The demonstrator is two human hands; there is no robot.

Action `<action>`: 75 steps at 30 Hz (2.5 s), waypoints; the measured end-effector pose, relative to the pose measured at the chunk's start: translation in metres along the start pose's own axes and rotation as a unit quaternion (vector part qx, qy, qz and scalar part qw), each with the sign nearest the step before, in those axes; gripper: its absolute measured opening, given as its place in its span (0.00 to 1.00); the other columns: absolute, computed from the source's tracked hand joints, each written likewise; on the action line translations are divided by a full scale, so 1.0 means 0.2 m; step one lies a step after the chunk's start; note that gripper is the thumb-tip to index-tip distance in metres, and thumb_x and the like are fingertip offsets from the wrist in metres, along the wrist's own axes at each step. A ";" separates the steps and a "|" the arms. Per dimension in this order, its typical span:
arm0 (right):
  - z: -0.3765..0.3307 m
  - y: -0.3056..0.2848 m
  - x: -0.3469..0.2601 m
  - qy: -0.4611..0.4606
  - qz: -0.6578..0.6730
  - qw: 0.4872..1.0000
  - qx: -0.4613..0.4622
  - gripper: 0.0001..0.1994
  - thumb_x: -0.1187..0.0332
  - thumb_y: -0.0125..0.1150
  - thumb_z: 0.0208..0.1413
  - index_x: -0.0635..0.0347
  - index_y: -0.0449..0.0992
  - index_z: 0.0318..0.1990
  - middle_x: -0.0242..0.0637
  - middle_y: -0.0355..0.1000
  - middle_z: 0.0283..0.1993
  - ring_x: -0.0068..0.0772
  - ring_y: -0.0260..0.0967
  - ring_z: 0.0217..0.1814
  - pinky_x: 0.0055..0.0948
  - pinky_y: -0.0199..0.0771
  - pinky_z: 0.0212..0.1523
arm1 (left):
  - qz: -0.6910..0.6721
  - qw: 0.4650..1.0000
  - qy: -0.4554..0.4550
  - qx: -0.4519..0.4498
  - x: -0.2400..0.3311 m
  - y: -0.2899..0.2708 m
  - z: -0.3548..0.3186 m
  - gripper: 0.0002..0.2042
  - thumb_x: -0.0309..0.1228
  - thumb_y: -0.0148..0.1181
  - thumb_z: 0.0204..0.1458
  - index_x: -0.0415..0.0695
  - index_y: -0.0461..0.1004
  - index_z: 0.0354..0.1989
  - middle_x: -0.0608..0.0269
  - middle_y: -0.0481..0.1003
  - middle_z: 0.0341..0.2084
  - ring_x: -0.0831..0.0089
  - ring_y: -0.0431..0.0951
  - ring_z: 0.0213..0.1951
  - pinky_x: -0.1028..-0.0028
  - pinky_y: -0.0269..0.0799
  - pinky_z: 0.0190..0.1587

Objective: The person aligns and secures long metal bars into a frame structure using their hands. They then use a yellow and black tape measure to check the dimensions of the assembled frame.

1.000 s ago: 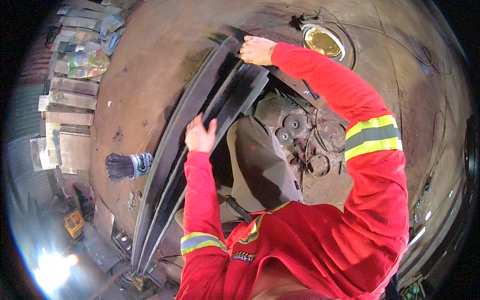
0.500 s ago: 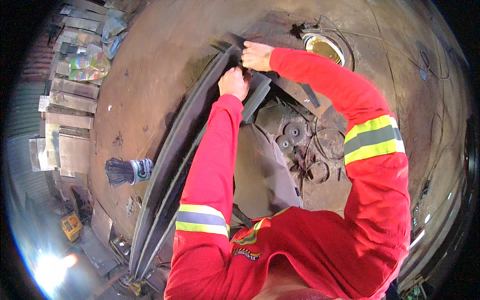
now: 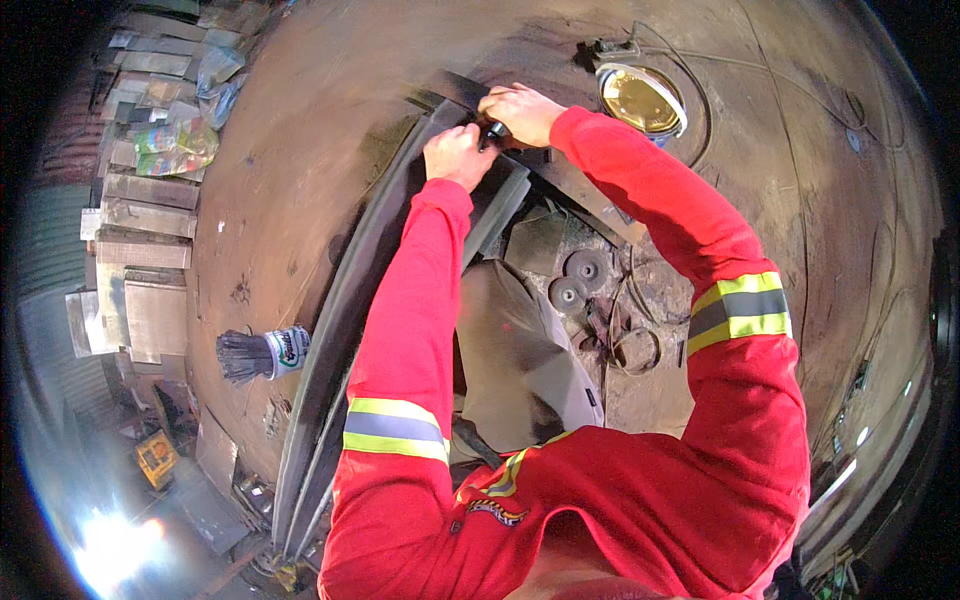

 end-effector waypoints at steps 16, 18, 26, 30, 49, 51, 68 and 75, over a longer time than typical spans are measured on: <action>0.13 0.14 -0.13 -0.116 -0.147 0.982 -0.032 0.03 0.66 0.57 0.43 0.50 0.75 0.25 0.31 0.74 0.27 0.32 0.74 0.36 0.35 0.62 0.44 | -0.118 0.934 -0.335 -0.036 -0.58 -0.59 -1.53 0.15 0.30 0.68 0.46 0.37 0.77 0.41 0.56 0.79 0.34 0.72 0.79 0.36 0.74 0.73 0.42; 0.11 0.14 -0.11 -0.127 -0.132 0.983 -0.018 0.02 0.66 0.58 0.42 0.51 0.75 0.24 0.33 0.73 0.26 0.33 0.73 0.36 0.35 0.61 0.45 | -0.098 0.932 -0.348 -0.033 -0.66 -0.64 -1.69 0.14 0.30 0.69 0.45 0.37 0.77 0.39 0.57 0.79 0.33 0.74 0.78 0.35 0.74 0.72 0.40; 0.16 0.10 -0.15 -0.135 -0.147 0.967 -0.156 0.03 0.71 0.58 0.41 0.57 0.75 0.26 0.39 0.74 0.31 0.40 0.71 0.40 0.39 0.65 0.42 | 0.036 0.948 -0.316 -0.004 -0.59 -0.69 -1.67 0.16 0.42 0.67 0.43 0.41 0.78 0.32 0.56 0.77 0.30 0.57 0.78 0.36 0.65 0.73 0.40; 0.16 0.13 -0.13 -0.128 -0.155 0.956 -0.215 0.04 0.70 0.57 0.41 0.58 0.75 0.23 0.42 0.74 0.28 0.42 0.72 0.38 0.40 0.65 0.41 | 0.039 0.951 -0.307 0.010 -0.58 -0.70 -1.67 0.16 0.42 0.67 0.42 0.42 0.78 0.31 0.57 0.77 0.31 0.58 0.78 0.36 0.65 0.73 0.40; 0.10 0.12 -0.18 -0.086 -0.255 0.953 -0.137 0.13 0.69 0.53 0.47 0.59 0.75 0.41 0.40 0.72 0.45 0.39 0.67 0.53 0.42 0.61 0.57 | 0.044 0.961 -0.273 -0.016 -0.55 -0.61 -1.60 0.11 0.40 0.59 0.45 0.45 0.77 0.27 0.58 0.77 0.26 0.60 0.78 0.34 0.65 0.75 0.35; 0.11 0.17 -0.36 -0.096 -0.216 0.956 -0.175 0.20 0.69 0.59 0.46 0.60 0.72 0.50 0.44 0.71 0.49 0.43 0.67 0.53 0.44 0.60 0.58 | 0.063 0.957 -0.275 -0.072 -0.55 -0.50 -1.50 0.06 0.32 0.56 0.39 0.46 0.77 0.21 0.54 0.77 0.22 0.57 0.78 0.27 0.59 0.75 0.26; 0.39 0.62 -1.88 -0.180 -0.023 0.969 -0.170 0.13 0.70 0.59 0.47 0.64 0.76 0.42 0.48 0.75 0.42 0.47 0.72 0.45 0.40 0.70 0.49 | 0.067 0.946 -0.318 -0.013 -1.13 -1.10 -3.00 0.11 0.34 0.64 0.36 0.43 0.72 0.27 0.58 0.75 0.26 0.58 0.76 0.37 0.61 0.75 0.38; 0.47 0.82 -2.56 -0.254 0.061 0.957 -0.123 0.11 0.71 0.59 0.47 0.66 0.77 0.39 0.48 0.75 0.39 0.47 0.73 0.43 0.39 0.71 0.47 | 0.135 0.876 -0.453 -0.097 -1.45 -1.47 -3.72 0.15 0.35 0.69 0.32 0.41 0.74 0.27 0.54 0.76 0.25 0.51 0.79 0.31 0.58 0.76 0.36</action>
Point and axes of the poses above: each hand's wrist, its own z-axis towards the middle knuckle, its own y-axis out of the palm, x = y × z, the point moved 6 cm from there along z, towards the middle knuckle
